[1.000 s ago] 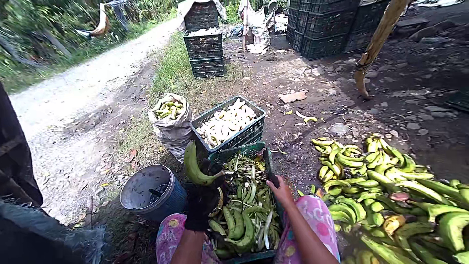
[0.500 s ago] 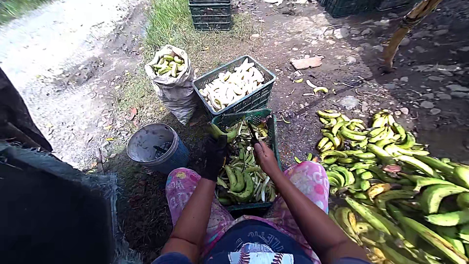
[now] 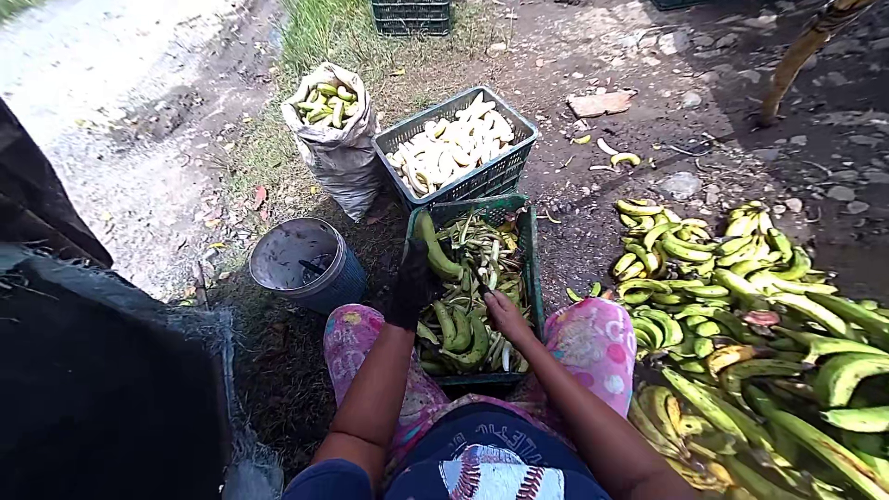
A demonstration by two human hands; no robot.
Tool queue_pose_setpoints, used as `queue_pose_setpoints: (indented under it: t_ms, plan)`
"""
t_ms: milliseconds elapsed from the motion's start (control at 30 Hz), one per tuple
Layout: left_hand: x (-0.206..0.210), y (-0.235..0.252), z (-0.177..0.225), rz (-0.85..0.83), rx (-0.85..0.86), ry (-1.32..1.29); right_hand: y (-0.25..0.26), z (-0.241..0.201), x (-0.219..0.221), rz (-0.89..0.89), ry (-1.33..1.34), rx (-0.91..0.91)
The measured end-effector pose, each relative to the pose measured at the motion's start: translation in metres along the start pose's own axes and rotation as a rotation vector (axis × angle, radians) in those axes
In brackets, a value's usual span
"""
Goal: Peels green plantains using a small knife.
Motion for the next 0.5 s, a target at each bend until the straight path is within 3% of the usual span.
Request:
queue_pose_setpoints:
  t_ms: [133, 233, 367, 433, 500]
  plan:
    - [-0.011, 0.008, -0.030, 0.110, -0.213, 0.366, -0.005, -0.066, -0.028, 0.041, -0.312, -0.299]
    - [0.003, 0.008, -0.045, -0.013, -0.239, 0.412, 0.002, -0.082, -0.031, 0.044, -0.571, -0.397]
    - [0.028, -0.016, -0.056, 0.063, -0.272, 0.191, 0.022, -0.103, -0.071, 0.309, -0.688, -0.385]
    - [0.036, -0.035, -0.069, 0.065, -0.328, 0.040, 0.032, -0.103, -0.102, 0.483, -0.650, -0.273]
    - [0.037, -0.038, -0.081, 0.074, -0.323, -0.254, 0.034, -0.101, -0.117, 0.521, -0.547, -0.212]
Point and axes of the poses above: each hand's wrist, its own y-axis towards the middle knuckle, its own x-axis out of the palm, z = x × y, the point moved 10 cm from there along y, towards the middle knuckle, and after that the axes turned 1 degree about -z, right-handed, at the moved point
